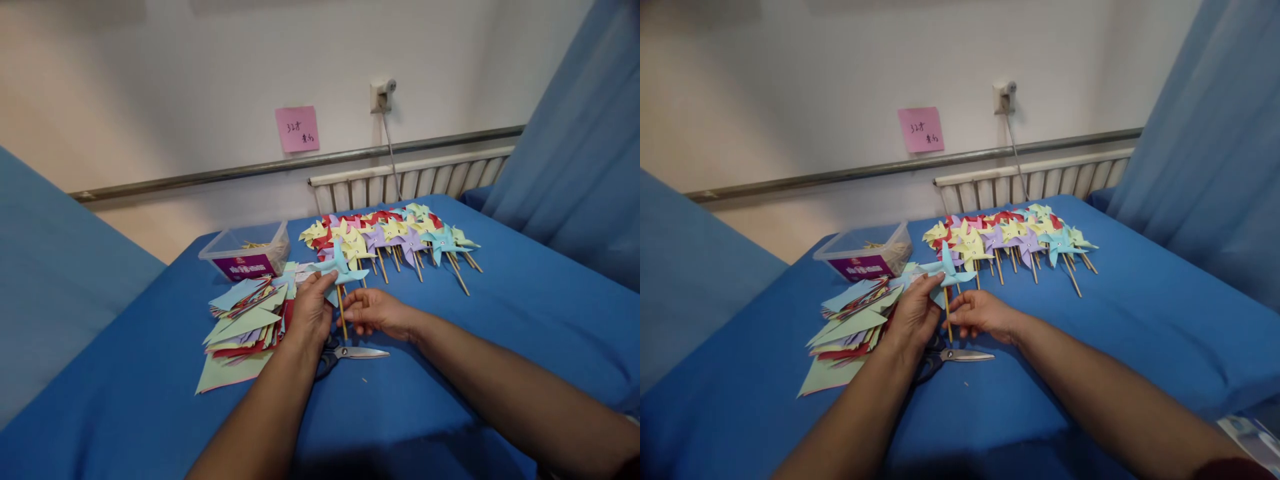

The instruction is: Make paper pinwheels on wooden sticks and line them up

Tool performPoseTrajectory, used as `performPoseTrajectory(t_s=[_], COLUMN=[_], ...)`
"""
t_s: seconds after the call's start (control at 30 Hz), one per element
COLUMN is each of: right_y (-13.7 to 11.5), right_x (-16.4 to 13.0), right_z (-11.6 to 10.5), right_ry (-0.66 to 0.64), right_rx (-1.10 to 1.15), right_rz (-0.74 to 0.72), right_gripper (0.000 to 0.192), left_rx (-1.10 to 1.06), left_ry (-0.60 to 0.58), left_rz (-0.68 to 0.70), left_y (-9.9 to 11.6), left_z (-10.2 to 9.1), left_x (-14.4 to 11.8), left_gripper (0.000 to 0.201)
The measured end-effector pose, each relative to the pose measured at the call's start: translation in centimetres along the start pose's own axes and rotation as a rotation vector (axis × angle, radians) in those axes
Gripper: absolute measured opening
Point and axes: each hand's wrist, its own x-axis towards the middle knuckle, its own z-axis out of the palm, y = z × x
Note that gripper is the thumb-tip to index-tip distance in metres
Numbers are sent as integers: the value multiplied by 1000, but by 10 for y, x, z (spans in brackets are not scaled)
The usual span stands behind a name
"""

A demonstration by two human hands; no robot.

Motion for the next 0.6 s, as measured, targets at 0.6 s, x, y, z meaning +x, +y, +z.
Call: performPoseTrajectory(t_s=[0.6], right_y=[-12], right_x=[-6], right_z=[-18], right_ry=[-14], right_rx=[-97], right_rz=[-104], right_gripper=[34], left_rx=[127], left_ry=[-66], left_rz=[-27], left_y=[5], left_z=[-5], left_x=[7], left_gripper=[30])
